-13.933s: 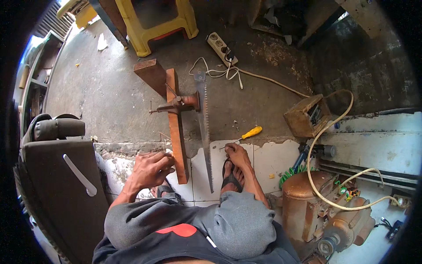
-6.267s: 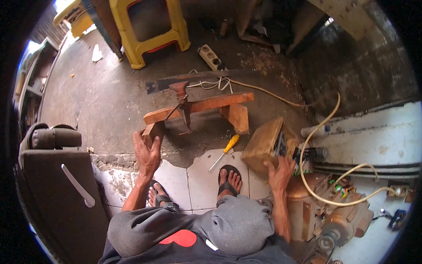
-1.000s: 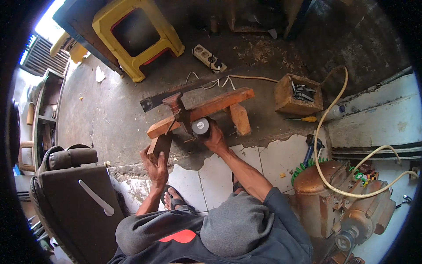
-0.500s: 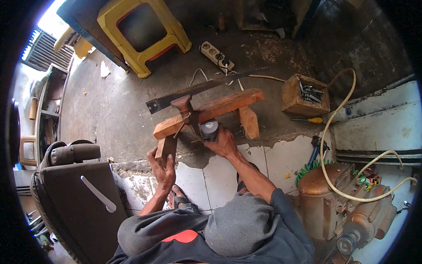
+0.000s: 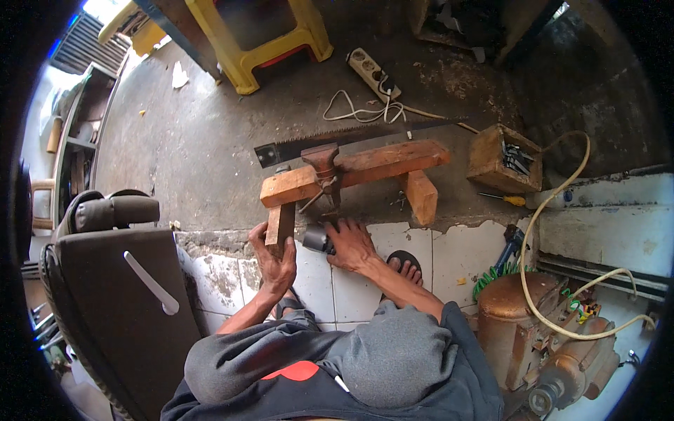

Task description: The person prepares tools including a saw and screwdriver, then assembles a wooden component using a vise and screws, before using a power tool on the frame of a sofa.

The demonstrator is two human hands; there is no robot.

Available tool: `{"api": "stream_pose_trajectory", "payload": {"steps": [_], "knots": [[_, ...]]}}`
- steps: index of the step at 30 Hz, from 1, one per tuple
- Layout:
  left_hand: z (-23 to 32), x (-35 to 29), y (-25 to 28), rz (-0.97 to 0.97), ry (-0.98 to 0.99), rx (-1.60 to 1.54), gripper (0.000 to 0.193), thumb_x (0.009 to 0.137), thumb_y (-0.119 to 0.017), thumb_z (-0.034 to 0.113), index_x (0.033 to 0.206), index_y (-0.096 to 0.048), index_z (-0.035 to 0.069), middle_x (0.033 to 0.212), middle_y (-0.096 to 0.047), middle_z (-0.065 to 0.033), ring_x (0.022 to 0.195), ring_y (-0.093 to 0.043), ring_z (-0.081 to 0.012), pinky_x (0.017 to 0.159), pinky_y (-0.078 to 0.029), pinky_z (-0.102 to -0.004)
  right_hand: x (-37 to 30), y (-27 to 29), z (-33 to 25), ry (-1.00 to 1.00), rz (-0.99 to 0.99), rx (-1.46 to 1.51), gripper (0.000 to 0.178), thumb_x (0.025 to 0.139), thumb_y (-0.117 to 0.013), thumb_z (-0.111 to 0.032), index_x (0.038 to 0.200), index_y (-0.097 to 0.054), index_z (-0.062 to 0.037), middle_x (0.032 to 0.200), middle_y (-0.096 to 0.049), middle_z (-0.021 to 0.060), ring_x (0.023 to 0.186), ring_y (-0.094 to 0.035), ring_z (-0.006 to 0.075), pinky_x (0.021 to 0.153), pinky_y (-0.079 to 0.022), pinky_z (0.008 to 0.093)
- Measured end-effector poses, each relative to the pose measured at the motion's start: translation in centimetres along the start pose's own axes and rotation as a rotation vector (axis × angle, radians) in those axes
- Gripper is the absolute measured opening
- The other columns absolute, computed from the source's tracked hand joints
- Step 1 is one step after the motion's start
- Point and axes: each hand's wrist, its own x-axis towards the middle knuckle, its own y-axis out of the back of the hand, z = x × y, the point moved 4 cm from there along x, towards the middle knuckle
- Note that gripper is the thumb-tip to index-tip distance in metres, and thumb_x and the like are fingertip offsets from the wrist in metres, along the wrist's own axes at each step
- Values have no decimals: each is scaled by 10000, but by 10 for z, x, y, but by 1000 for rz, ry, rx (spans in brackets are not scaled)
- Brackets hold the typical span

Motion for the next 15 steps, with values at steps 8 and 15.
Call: {"api": "stream_pose_trajectory", "payload": {"steps": [8,15], "knots": [[-4,-24,-4,-51,-16,26,620,854,-648,39,1349,-275,28,1234,-378,-205,1112,-477,-311,953,-422,-441,-1,-20,-2,110,132,-119,685,774,-744,-212,1400,-482,-120,1355,-523,178,1324,-421,370,1091,-327,536],[-38,-67,-17,-48,57,-5,652,824,-723,81,1342,-329,34,1255,-414,-212,1135,-469,-347,925,-417,-436,-13,-54,34,111,153,223,667,764,-762,-129,1379,-505,-100,1371,-505,215,1314,-413,426,1133,-308,547]]}}
